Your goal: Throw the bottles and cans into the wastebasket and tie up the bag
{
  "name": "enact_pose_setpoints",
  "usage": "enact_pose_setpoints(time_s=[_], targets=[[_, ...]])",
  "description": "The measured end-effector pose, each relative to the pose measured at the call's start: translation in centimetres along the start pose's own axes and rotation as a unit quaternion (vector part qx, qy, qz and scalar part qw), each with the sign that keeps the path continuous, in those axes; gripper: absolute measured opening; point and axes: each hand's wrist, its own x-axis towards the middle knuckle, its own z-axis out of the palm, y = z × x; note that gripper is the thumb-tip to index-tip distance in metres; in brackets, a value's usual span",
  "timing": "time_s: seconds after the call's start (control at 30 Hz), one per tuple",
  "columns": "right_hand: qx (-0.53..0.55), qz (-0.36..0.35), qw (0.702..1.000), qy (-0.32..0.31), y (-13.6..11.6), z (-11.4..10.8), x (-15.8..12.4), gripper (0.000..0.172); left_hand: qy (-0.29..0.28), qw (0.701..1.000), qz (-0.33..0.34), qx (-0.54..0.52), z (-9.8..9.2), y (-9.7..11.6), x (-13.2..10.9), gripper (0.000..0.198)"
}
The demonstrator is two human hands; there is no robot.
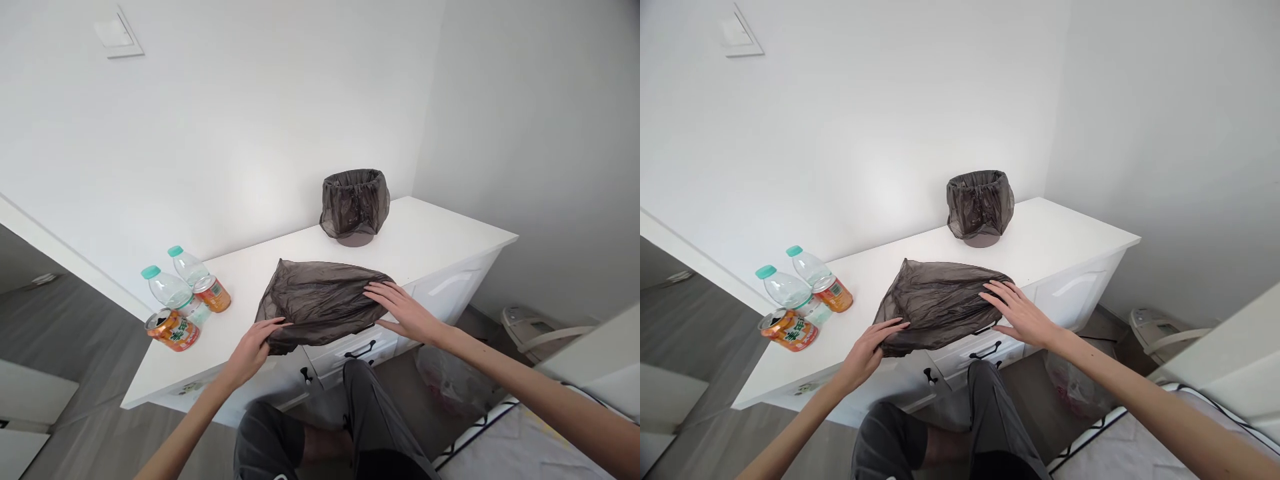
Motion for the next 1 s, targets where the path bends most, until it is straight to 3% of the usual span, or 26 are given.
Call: enact_pose_setpoints(time_s=[0.13,0.27,0.33,0.4,0.5,0.6,0.67,0.77,0.83,0.9,1.0], targets=[[0.081,0.073,0.993,0.043,2.4,1.5,0.9,0.033,0.006,0.990,-0.101,-0.099,-3.6,0.3,4.2,0.042],[0.123,0.220,0.968,0.020,4.1,0.9,3.9,0.029,0.036,0.979,-0.179,-0.094,-7.4,0.0,10.2,0.045],[0.132,0.280,0.951,-0.001,4.6,0.6,5.6,0.026,0.079,0.972,-0.211,-0.060,-8.9,0.1,12.9,0.043],[0.124,0.330,0.936,-0.023,4.7,0.5,7.1,0.024,0.144,0.970,-0.196,-0.016,-9.3,1.0,14.9,0.043],[0.091,0.370,0.923,-0.060,4.5,0.4,8.5,0.024,0.207,0.974,-0.057,0.064,-6.9,4.2,15.9,0.046],[0.083,0.382,0.917,-0.073,3.7,0.1,9.0,0.024,0.128,0.982,0.070,0.120,-1.1,7.6,15.8,0.049],[0.086,0.378,0.919,-0.068,3.1,-0.2,8.9,0.024,0.067,0.982,0.092,0.149,3.2,8.2,16.1,0.059],[0.052,0.352,0.934,-0.038,2.5,-0.6,8.2,0.027,-0.009,0.986,0.041,0.163,7.8,5.7,17.1,0.067],[0.009,0.346,0.938,-0.036,2.4,-0.9,7.4,0.029,-0.039,0.986,-0.002,0.162,8.9,2.5,17.7,0.067],[-0.021,0.349,0.935,-0.060,2.4,-1.2,6.7,0.025,-0.057,0.984,-0.033,0.167,8.2,-0.9,17.9,0.065],[-0.006,0.341,0.936,-0.086,1.8,-2.1,5.9,0.018,-0.055,0.976,-0.084,0.192,5.0,-5.2,17.3,0.063]])
